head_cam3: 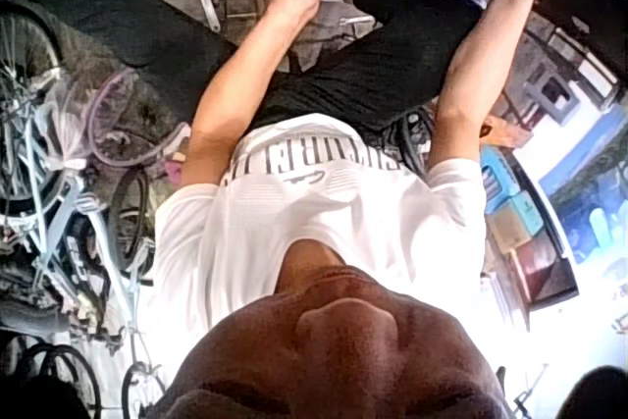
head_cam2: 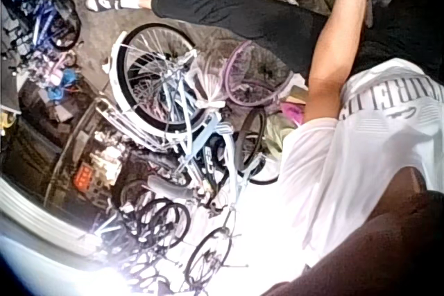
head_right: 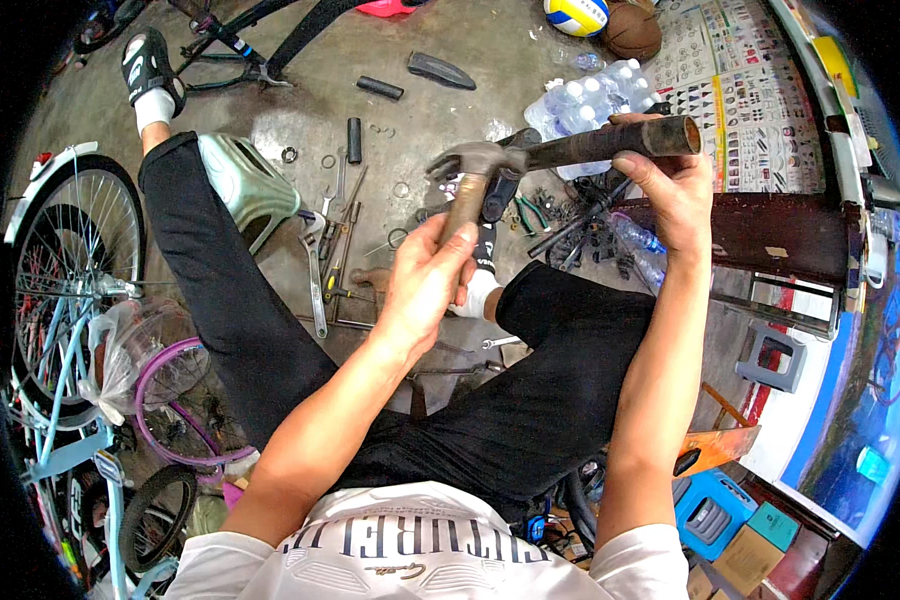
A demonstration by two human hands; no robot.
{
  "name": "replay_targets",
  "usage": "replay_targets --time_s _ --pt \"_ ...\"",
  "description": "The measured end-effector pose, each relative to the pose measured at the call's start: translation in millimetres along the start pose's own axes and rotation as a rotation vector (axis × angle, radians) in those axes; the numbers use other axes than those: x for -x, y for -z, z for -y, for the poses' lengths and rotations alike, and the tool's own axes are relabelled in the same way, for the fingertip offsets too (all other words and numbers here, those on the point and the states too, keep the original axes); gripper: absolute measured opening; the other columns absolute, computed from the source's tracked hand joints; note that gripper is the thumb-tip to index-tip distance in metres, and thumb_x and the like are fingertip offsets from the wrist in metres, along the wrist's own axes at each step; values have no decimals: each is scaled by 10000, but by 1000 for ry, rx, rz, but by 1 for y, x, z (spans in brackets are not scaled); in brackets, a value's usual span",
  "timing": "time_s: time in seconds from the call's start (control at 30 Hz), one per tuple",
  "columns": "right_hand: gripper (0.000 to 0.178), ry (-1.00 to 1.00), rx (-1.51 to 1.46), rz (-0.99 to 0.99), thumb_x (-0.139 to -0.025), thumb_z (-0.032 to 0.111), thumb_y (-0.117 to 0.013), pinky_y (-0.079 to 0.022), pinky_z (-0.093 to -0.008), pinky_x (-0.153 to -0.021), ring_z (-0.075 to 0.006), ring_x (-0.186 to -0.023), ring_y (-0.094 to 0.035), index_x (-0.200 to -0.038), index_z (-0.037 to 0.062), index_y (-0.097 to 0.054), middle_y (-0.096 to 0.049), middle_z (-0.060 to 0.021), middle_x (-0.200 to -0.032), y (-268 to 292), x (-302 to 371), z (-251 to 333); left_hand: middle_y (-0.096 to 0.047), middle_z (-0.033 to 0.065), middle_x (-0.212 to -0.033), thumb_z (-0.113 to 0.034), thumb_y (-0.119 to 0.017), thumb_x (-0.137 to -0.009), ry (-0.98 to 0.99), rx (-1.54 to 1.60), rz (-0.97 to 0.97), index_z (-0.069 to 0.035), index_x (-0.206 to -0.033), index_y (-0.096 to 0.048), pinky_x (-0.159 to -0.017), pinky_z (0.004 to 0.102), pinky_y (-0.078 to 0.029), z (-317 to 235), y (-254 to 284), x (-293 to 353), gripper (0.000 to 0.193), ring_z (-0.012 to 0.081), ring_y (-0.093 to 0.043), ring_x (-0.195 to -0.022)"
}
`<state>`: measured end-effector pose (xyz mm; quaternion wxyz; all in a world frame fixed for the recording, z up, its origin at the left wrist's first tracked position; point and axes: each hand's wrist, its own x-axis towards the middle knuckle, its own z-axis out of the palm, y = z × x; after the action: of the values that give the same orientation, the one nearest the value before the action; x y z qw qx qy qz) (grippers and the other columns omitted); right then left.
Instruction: The person uses a hammer to tap and remove parts from a bicycle fork assembly by hand while sitting on the floor.
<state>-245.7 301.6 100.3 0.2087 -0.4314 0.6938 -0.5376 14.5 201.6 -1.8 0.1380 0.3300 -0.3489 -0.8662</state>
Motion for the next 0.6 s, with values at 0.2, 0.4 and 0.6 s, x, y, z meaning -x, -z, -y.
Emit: replay_targets --time_s 0.2,0.4,0.6 --pt "376 -32 4 -6 -812 26 -809 -502 -325 -982 -179 -1072 -662 -1169 -19 -701 -727 -119 -1172 -2 3 4 -536 2 -680 -267 -553 -1045 150 56 -410 -21 -1037 -601 -471 273 -413 8 10 -15 251 101 -498 -512" --pt "384 -29 38 3 -838 19 -792 -511 -321 -973 -172 -1056 -668 -1209 -17 -698 -730 -108 -1161 -4 -3 2 -535 -33 -738 -288 -602 -1036 -23 -50 82 -32 -1177 -626 -499 234 -383 -4 -11 8 293 62 -470 -579" --pt "374 -27 -41 2 -816 -8 -804 -499 -336 -1001 -187 -1093 -659 -1174 -15 -697 -723 -125 -1184 -3 0 0 -539 -4 -720 -251 -549 -1050 161 83 -435 -42 -1009 -584 -470 259 -390 18 14 -11 215 96 -500 -525"
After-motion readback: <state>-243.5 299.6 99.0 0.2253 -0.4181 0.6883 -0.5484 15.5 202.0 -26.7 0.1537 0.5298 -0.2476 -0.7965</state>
